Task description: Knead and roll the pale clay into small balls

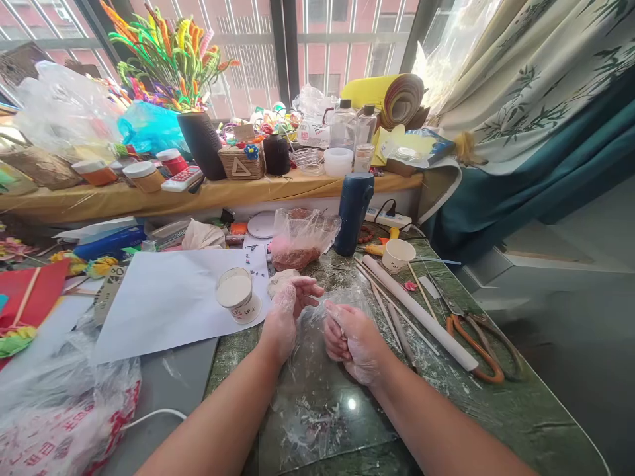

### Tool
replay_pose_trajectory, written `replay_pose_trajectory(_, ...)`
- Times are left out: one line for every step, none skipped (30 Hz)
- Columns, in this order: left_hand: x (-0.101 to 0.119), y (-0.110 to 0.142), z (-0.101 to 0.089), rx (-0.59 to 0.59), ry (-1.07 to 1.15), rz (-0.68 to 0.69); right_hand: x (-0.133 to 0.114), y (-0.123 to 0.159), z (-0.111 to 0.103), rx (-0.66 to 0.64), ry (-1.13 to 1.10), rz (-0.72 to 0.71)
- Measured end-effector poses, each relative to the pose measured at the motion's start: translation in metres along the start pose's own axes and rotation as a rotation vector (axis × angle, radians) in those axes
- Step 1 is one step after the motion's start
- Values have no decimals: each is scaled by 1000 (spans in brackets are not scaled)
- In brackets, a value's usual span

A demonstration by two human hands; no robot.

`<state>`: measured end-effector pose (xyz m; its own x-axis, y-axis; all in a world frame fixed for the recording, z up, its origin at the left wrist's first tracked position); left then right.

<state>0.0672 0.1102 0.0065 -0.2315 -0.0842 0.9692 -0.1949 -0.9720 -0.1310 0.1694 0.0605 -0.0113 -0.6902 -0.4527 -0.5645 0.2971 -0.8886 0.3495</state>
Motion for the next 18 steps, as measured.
replay_pose_trajectory(-1,0,-1,9,-28,4,0,-1,-1,-5,-16,-5)
replay_pose_trajectory(-1,1,-3,27,-77,13,1,-3,-2,-14,-36,-2)
replay_pose_trajectory(0,2,-5,51,-152,31,1,-4,-3,-21,-60,-1)
replay_pose_trajectory(4,4,-6,74,-249,69,1,-4,-3,-24,-85,-8)
replay_pose_trajectory(10,7,-4,83,-361,129,0,-5,-2,-28,-110,-30)
replay_pose_trajectory(18,10,0,72,-479,205,-1,-4,-1,-41,-133,-63)
replay_pose_trajectory(27,14,6,36,-587,297,-3,-3,3,-70,-153,-98)
replay_pose_trajectory(34,19,14,-24,-684,379,-5,-1,8,-116,-170,-122)
replay_pose_trajectory(40,22,21,-74,-763,440,-5,2,15,-177,-180,-125)
replay_pose_trajectory(44,25,26,-113,-828,478,-5,5,22,-242,-182,-103)
replay_pose_trajectory(46,26,28,-130,-870,490,-3,8,28,-302,-172,-66)
replay_pose_trajectory(47,26,27,-123,-879,479,-1,11,33,-348,-153,-23)
replay_pose_trajectory(48,25,23,-93,-853,448,2,14,36,-382,-124,19)
replay_pose_trajectory(48,22,16,-39,-789,403,5,16,37,-403,-86,56)
replay_pose_trajectory(46,20,8,26,-695,350,8,16,36,-403,-41,87)
replay_pose_trajectory(43,17,0,91,-587,292,12,15,33,-375,7,102)
replay_pose_trajectory(38,14,-8,149,-482,232,15,12,26,-318,56,100)
replay_pose_trajectory(32,11,-13,195,-391,175,17,8,19,-244,101,82)
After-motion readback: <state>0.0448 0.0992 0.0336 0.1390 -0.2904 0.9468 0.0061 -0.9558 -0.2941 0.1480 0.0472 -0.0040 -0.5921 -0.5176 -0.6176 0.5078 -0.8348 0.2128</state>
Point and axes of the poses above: each hand's wrist, its own y-axis away from the middle knuckle, its own z-axis out of the palm, x = y × z, the point moved 7 cm from there along -y, towards the middle knuckle, and after that the axes turned 12 degrees about -y, right-handed, at the moved point
